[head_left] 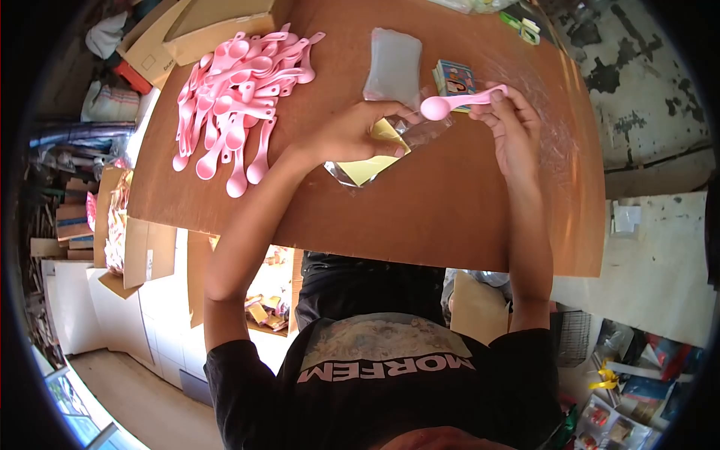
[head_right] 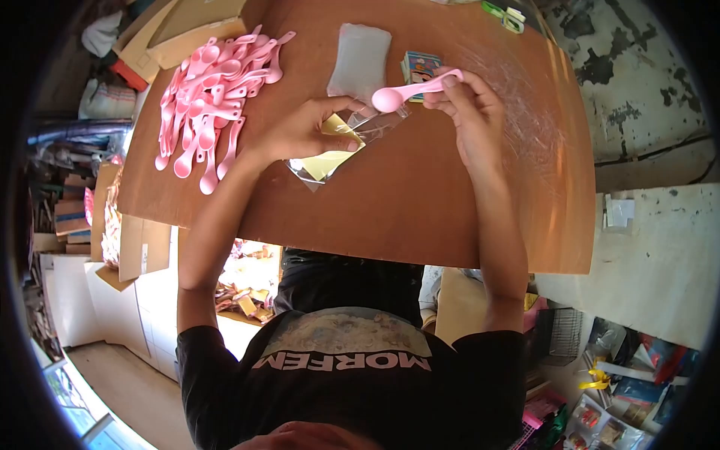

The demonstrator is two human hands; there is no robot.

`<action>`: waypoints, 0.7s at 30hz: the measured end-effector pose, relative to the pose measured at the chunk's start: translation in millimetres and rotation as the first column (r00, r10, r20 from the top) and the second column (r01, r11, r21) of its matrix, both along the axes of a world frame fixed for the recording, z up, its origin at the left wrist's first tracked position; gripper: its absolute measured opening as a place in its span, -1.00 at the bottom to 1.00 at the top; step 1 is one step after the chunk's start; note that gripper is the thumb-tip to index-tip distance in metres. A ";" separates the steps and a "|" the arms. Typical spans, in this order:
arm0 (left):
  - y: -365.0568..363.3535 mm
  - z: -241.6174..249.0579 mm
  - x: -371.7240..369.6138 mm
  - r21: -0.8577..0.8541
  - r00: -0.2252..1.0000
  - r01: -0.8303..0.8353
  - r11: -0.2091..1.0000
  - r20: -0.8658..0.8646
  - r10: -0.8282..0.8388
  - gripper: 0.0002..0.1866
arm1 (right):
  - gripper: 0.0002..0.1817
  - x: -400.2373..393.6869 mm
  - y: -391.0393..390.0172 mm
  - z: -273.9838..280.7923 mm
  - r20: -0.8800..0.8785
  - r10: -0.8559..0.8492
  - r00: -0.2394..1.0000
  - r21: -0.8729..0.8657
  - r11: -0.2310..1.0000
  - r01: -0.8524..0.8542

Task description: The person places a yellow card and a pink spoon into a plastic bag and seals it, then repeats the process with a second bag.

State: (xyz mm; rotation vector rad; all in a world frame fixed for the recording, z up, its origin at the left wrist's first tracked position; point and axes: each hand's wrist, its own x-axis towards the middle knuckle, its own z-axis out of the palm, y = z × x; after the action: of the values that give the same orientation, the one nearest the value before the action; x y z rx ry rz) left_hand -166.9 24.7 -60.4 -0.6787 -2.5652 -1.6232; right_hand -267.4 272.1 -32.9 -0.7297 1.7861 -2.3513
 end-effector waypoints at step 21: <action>18.7 3.6 -10.2 0.335 0.978 -0.186 0.924 0.155 0.141 -0.65 | -0.81 17.8 -49.6 -1.2 -0.490 -0.162 0.857 0.225 0.926 0.303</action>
State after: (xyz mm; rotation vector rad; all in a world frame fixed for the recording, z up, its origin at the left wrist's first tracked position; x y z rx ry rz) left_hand -177.1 43.3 -56.8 -0.3314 -2.2434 -2.0442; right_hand -249.6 222.4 -34.2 -1.1599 2.4892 -2.0787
